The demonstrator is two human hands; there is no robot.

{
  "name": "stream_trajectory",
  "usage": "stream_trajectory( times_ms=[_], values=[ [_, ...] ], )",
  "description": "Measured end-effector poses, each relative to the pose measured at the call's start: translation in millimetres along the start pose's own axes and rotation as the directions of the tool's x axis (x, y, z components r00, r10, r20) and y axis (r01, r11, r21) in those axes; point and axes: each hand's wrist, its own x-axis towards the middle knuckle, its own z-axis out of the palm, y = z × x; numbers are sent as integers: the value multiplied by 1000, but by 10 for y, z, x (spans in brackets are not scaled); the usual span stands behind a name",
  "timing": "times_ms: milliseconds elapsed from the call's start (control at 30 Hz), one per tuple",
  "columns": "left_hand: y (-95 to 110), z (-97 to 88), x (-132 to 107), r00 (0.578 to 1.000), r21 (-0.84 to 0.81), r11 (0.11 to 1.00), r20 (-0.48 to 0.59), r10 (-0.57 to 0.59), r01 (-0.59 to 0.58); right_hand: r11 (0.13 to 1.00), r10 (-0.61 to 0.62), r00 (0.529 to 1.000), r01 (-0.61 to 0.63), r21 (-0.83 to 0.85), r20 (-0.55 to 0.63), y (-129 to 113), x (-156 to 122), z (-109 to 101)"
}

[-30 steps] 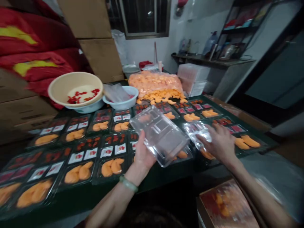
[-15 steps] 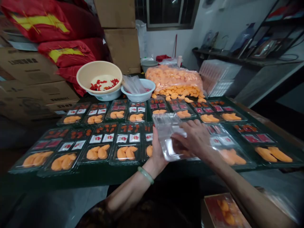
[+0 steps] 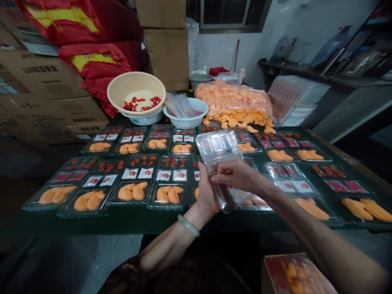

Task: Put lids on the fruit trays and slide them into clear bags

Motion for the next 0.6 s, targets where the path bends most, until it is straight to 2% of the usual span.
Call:
stream_trajectory(
  times_ms=[133, 367, 400, 467, 533, 600],
  values=[
    [31, -15, 4, 1000, 31, 999, -12, 19, -19, 990, 26, 996, -38, 135, 87, -39, 17, -15],
    [54, -101, 24, 1000, 116, 993, 22, 2, -4, 992, 50, 989, -65, 105, 139, -15, 70, -1],
    [50, -113, 29, 1000, 115, 993, 10, 19, -21, 998, 49, 991, -55, 44, 126, -27, 72, 28],
    [42, -123, 36, 996, 102, 991, -18, 89, -86, 981, 46, 999, -41, -190, 20, -93, 58, 112],
    [43, -113, 37, 987, 89, 984, -35, 160, -156, 876, 23, 994, -71, -476, -106, -198, 30, 208],
    [67, -90, 35, 982, 87, 981, -60, 179, -174, 761, 5, 988, -104, -641, -154, -301, 9, 285]
  ],
)
